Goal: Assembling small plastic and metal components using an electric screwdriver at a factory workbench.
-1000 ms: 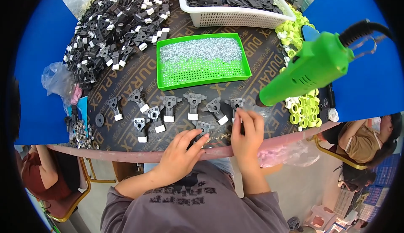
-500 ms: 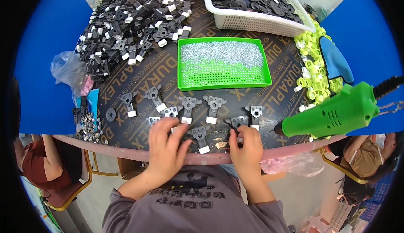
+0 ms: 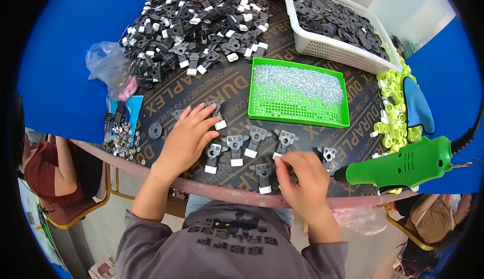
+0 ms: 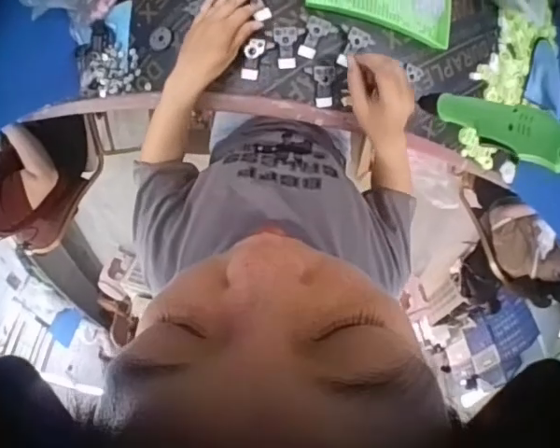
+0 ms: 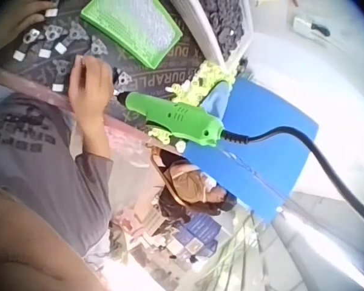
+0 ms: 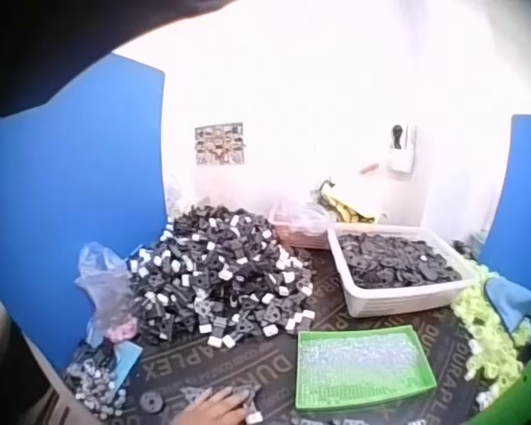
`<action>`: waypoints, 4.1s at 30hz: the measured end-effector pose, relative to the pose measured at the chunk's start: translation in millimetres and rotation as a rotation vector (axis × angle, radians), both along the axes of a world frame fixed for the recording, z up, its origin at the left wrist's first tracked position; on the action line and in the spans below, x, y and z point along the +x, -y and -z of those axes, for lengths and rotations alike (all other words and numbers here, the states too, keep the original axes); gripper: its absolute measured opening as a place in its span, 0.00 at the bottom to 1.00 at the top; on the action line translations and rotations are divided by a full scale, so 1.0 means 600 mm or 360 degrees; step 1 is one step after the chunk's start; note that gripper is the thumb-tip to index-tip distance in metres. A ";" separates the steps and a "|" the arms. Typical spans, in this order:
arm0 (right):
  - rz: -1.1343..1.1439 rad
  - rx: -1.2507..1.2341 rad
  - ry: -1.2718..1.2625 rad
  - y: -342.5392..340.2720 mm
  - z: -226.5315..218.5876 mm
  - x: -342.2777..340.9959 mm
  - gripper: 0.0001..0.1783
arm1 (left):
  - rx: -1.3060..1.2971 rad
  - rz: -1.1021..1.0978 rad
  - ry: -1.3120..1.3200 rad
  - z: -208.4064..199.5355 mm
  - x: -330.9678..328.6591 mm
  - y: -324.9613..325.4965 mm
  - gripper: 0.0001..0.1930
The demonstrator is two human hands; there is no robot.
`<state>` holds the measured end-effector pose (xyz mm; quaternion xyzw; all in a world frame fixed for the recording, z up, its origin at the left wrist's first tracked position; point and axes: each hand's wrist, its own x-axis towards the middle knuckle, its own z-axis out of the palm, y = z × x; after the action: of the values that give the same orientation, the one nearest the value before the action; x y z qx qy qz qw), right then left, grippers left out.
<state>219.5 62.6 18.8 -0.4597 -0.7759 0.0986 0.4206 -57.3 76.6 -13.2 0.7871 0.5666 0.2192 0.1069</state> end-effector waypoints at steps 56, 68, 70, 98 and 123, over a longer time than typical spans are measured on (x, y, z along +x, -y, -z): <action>-0.0681 -0.0267 0.0271 -0.103 0.014 -0.015 0.09 | 0.0480 -0.1579 0.0991 0.050 -0.266 0.101 0.07; -0.0828 -0.0487 -0.0352 -0.065 -0.030 -0.067 0.11 | -0.0934 -0.0067 0.2916 0.013 -0.012 0.076 0.07; -0.0837 -0.0596 -0.0467 -0.059 -0.030 -0.085 0.11 | -0.1041 -0.0032 0.3002 0.006 0.023 0.071 0.09; -0.0437 -0.0769 0.0002 -0.163 0.025 -0.208 0.06 | -0.0781 -0.0369 0.3314 0.044 -0.002 0.075 0.15; -0.0794 -0.1087 -0.0439 -0.052 -0.042 -0.173 0.08 | -0.0929 -0.0123 0.3577 0.025 0.035 0.095 0.06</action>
<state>115.4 93.8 44.0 -0.3534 -0.7227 0.5081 0.3075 -36.2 19.6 -28.4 0.0766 0.2050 0.6585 0.7200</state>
